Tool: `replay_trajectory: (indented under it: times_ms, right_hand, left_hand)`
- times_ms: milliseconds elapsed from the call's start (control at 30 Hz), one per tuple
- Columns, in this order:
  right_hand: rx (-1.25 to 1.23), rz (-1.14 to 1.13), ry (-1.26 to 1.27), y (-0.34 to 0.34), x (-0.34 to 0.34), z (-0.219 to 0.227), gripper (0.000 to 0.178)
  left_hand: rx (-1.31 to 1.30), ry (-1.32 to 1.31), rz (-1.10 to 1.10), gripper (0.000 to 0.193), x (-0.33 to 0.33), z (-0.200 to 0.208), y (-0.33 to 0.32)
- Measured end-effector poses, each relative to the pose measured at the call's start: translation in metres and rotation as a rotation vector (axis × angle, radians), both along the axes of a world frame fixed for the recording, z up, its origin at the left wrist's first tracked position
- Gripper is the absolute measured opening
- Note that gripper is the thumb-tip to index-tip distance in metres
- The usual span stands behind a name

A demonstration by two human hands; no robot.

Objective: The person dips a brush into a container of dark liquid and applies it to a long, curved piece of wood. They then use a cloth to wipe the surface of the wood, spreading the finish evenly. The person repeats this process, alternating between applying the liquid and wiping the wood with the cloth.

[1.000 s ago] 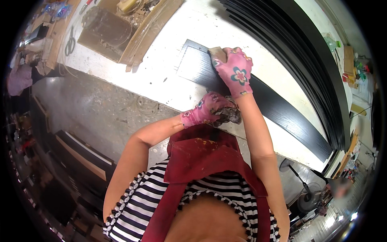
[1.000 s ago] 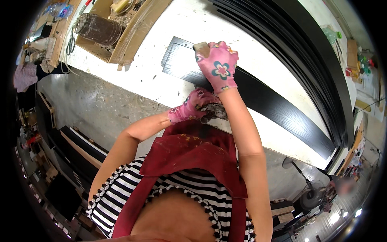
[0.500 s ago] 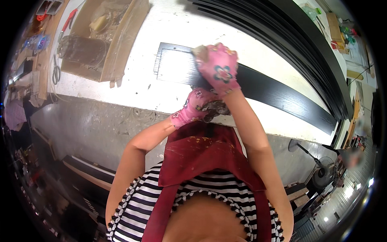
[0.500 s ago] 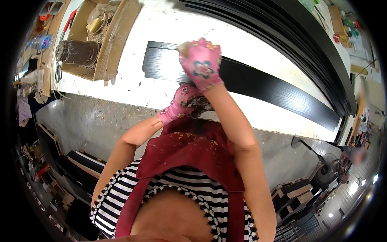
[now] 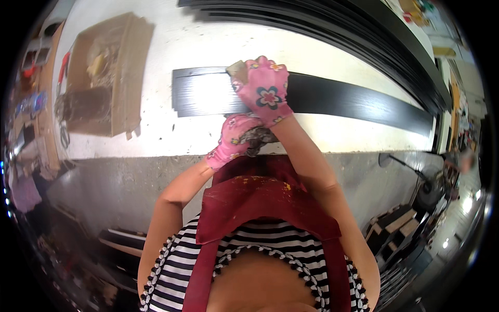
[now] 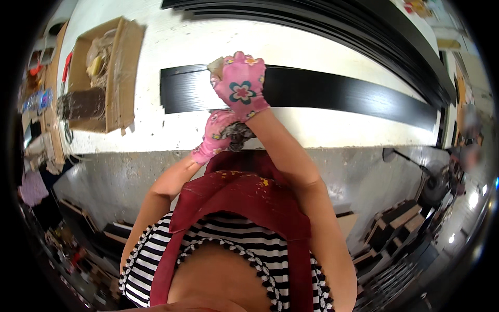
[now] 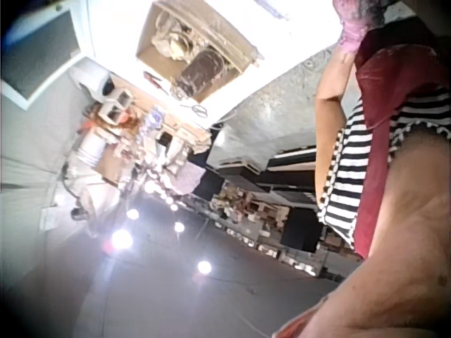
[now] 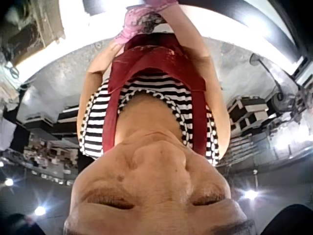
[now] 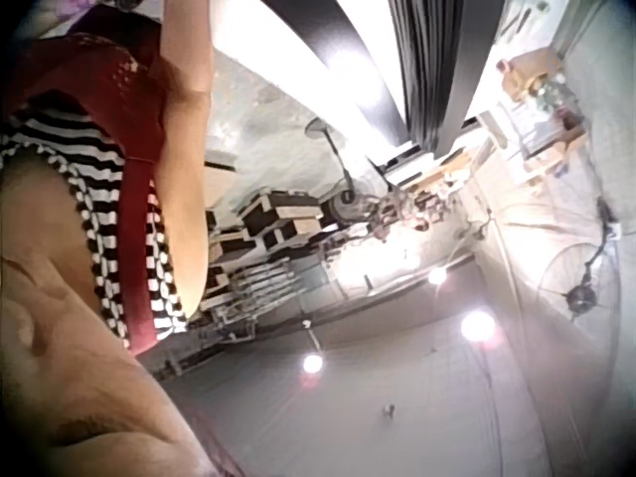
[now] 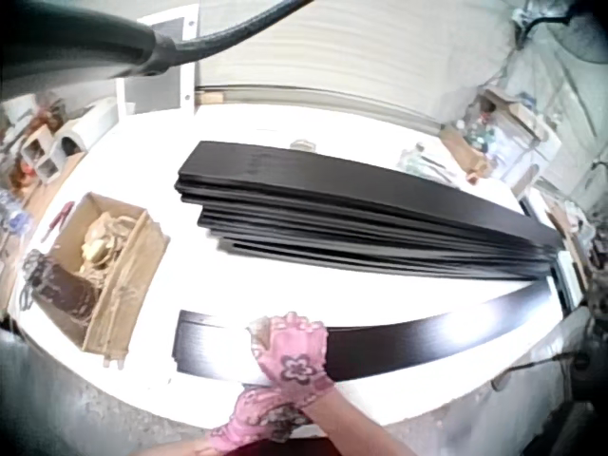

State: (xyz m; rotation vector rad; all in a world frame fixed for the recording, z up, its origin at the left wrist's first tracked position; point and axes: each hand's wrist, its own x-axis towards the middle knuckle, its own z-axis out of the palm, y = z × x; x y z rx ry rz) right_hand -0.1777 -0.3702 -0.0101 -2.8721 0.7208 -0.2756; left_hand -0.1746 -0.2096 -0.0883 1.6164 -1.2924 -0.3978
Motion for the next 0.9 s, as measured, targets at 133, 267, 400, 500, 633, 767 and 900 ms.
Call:
replay_trajectory:
  times_ms: [133,267,400,500,633,767,900]
  right_hand:
    - [-0.155,-0.088,-0.034,-0.034,-0.034,-0.005,0.039]
    - [-0.178,-0.338,0.088,-0.097,-0.091,0.006,0.040]
    - [-0.239,-0.435,0.029,-0.122,-0.119,0.016,0.040]
    - [-0.171,-0.379,0.080,-0.101,-0.102,0.011,0.043]
    - [-0.088,-0.235,0.062,-0.063,-0.069,-0.001,0.043]
    - [-0.062,-0.279,0.060,-0.076,-0.080,-0.003,0.041]
    - [-0.154,-0.401,0.130,-0.135,-0.135,-0.006,0.043]
  left_hand:
    - [-0.083,0.047,-0.028,0.051,0.001,-0.005,0.002]
    - [-0.026,-0.022,-0.025,0.056,0.004,-0.007,0.004]
    - [-0.011,0.052,-0.059,0.058,0.004,-0.006,0.007]
    - [-0.008,0.071,-0.032,0.058,0.002,-0.006,0.009]
    - [0.030,0.067,-0.014,0.058,0.001,-0.007,0.011]
    - [0.047,0.052,0.027,0.056,-0.001,-0.006,0.011]
    - [0.041,0.187,0.148,0.050,-0.011,-0.001,0.011]
